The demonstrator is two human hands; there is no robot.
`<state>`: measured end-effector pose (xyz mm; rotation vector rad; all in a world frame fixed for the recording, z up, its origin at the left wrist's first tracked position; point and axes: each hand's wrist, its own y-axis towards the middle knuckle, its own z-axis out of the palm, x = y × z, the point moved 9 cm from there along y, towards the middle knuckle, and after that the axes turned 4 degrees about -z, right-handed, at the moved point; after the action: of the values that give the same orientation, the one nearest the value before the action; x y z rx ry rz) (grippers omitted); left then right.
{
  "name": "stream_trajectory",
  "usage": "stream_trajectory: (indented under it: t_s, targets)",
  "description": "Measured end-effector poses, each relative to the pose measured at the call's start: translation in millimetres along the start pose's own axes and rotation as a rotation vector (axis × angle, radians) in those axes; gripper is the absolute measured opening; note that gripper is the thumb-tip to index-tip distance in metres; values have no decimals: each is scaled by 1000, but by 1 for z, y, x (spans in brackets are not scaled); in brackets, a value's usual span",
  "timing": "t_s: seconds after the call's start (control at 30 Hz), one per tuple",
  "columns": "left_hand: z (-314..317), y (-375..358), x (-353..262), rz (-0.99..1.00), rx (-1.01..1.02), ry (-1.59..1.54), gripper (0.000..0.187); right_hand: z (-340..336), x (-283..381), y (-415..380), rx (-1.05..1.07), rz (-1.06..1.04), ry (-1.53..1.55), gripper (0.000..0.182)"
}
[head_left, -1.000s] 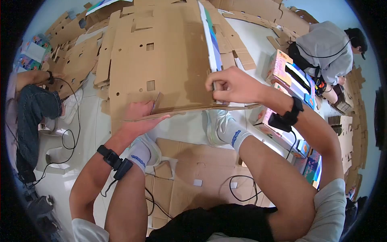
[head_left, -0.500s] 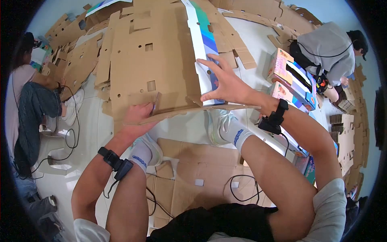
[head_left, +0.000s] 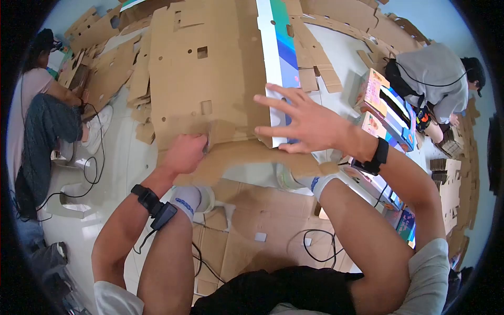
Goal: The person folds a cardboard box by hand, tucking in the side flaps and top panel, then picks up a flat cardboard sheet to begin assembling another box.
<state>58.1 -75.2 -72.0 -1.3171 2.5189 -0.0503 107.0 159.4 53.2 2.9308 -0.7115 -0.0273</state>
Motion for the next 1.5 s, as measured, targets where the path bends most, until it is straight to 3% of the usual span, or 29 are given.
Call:
stream_trajectory:
  t_s: [0.1,0.2,0.3,0.5,0.6,0.7,0.8,0.9,1.0,1.1,1.3,1.5]
  targets:
    - [-4,0,-8,-55,50,43,19,2,24,12,85,-141,-99,59]
    - [-4,0,-10,-11,-14,8,16,20,41,12,121,-230,-150,36]
    - [4,2,-6,-7,10,42,16,23,37,10,140,-200,-87,18]
    - [-5,3,-6,-28,-12,-11,27,33,6,30,339,-82,-80,32]
    - [-4,5,-6,-24,-23,19,31,15,1,27,-51,-262,-162,43]
    - [-9,6,-12,-1,-58,27,30,26,-14,18,71,-112,-78,50]
    - [-7,5,-10,38,-120,5,30,22,-11,17,77,-46,-6,44]
    - [-1,4,-7,84,-185,11,30,16,-21,22,-20,123,318,31]
    - [-2,4,-6,95,-214,16,31,5,-21,21,-252,43,314,16]
    - [-4,2,-8,116,-204,40,30,15,-11,18,-143,-79,119,11]
    - [4,0,-6,98,-111,8,29,34,8,29,242,-46,122,11]
    - [3,-1,-5,63,-99,3,30,25,3,28,167,27,93,11]
